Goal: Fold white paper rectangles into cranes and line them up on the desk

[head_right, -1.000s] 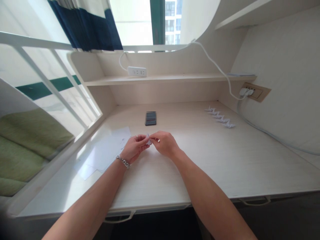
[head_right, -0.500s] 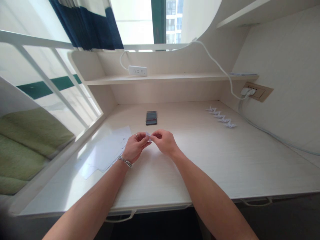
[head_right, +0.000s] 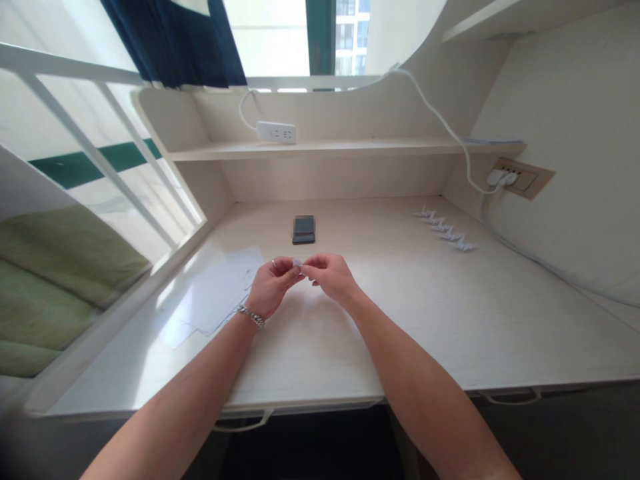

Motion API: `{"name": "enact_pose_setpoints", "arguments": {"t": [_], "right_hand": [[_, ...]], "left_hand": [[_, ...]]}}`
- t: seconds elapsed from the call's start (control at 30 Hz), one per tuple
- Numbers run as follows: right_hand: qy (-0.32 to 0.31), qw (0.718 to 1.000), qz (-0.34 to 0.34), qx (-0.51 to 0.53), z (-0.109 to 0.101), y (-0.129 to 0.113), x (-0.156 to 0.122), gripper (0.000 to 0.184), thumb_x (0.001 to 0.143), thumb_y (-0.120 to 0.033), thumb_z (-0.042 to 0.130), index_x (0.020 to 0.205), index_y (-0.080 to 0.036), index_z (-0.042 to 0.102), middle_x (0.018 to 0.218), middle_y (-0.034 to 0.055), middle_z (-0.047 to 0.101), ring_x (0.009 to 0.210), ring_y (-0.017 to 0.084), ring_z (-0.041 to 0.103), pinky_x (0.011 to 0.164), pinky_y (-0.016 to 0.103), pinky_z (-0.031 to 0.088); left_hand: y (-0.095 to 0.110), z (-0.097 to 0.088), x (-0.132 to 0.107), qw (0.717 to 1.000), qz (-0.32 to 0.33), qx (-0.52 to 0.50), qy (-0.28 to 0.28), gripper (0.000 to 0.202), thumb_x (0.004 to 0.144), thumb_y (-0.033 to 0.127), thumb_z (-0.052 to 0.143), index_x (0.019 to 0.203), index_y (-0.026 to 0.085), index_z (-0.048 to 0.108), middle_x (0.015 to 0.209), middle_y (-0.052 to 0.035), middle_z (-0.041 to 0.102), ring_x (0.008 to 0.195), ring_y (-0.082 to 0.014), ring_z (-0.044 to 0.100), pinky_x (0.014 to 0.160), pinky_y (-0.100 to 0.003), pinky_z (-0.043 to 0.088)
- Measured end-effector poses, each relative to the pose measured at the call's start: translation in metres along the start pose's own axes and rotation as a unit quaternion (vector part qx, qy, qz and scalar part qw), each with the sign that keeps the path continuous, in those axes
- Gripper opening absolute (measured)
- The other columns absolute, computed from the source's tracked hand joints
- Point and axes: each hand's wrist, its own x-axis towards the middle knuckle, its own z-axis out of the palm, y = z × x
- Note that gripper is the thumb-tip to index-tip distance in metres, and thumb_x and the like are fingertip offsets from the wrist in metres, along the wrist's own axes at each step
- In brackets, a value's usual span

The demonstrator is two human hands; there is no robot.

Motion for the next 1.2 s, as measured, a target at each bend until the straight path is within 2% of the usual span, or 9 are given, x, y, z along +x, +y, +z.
{"name": "enact_pose_setpoints", "arguments": {"t": [0.2, 0.4, 0.6, 0.8, 1.0, 1.2], "right_hand": [[-0.003, 0.999, -0.03, -0.031, -0.001, 0.005, 0.002, 0.025, 0.068, -0.039, 0.072, 0.071, -0.016, 0.066, 0.067, 0.0028, 0.063, 0.061, 0.014, 0.055, 0.057, 0.028, 0.047], [0.015, 0.988, -0.085, -0.129, 0.0, 0.012, 0.004, 0.016, 0.076, -0.032, 0.062, 0.071, -0.017, 0.062, 0.069, 0.0022, 0.063, 0.063, 0.013, 0.055, 0.058, 0.027, 0.046], [-0.003, 0.993, -0.059, -0.098, 0.002, 0.014, 0.005, 0.021, 0.08, -0.036, 0.057, 0.078, -0.016, 0.063, 0.073, 0.0033, 0.065, 0.065, 0.015, 0.06, 0.058, 0.027, 0.049], [0.015, 0.983, -0.066, -0.17, 0.0, 0.015, 0.004, 0.02, 0.08, -0.035, 0.057, 0.078, -0.017, 0.065, 0.075, 0.0039, 0.068, 0.069, 0.016, 0.061, 0.062, 0.027, 0.048], [0.036, 0.966, -0.086, -0.24, 0.002, 0.013, 0.002, 0.018, 0.082, -0.032, 0.05, 0.075, -0.019, 0.06, 0.069, 0.001, 0.064, 0.063, 0.014, 0.057, 0.06, 0.026, 0.043], [0.019, 0.978, -0.067, -0.197, -0.001, 0.012, 0.004, 0.021, 0.083, -0.036, 0.052, 0.077, -0.018, 0.061, 0.071, 0.0017, 0.064, 0.066, 0.015, 0.058, 0.061, 0.026, 0.045]], "left_hand": [[0.003, 0.003, -0.002, 1.0, -0.015, 0.022, 0.011, 0.031, 0.061, 0.031, 0.084, 0.078, 0.012, 0.067, 0.076, -0.0031, 0.067, 0.076, -0.0139, 0.064, 0.084, -0.035, 0.054], [0.007, 0.006, -0.004, 0.997, -0.02, 0.073, 0.003, 0.029, 0.066, 0.036, 0.079, 0.078, 0.013, 0.065, 0.076, -0.0018, 0.064, 0.073, -0.0119, 0.061, 0.073, -0.029, 0.055], [0.007, 0.006, -0.004, 0.994, -0.032, 0.108, -0.006, 0.03, 0.071, 0.04, 0.075, 0.076, 0.014, 0.062, 0.074, -0.0012, 0.063, 0.073, -0.0118, 0.061, 0.066, -0.024, 0.054], [0.003, 0.003, -0.003, 0.993, -0.02, 0.115, 0.025, 0.035, 0.065, 0.038, 0.08, 0.085, 0.012, 0.067, 0.077, -0.0043, 0.068, 0.07, -0.0121, 0.063, 0.07, -0.027, 0.054], [0.001, 0.002, -0.002, 0.997, -0.018, 0.074, 0.032, 0.047, 0.06, 0.03, 0.084, 0.099, 0.014, 0.062, 0.073, -0.0017, 0.068, 0.067, -0.0129, 0.065, 0.067, -0.028, 0.053], [0.003, 0.001, -0.001, 0.996, -0.011, 0.082, 0.043, 0.046, 0.06, 0.03, 0.084, 0.096, 0.013, 0.061, 0.074, -0.0033, 0.069, 0.067, -0.0134, 0.064, 0.065, -0.028, 0.052]]}}
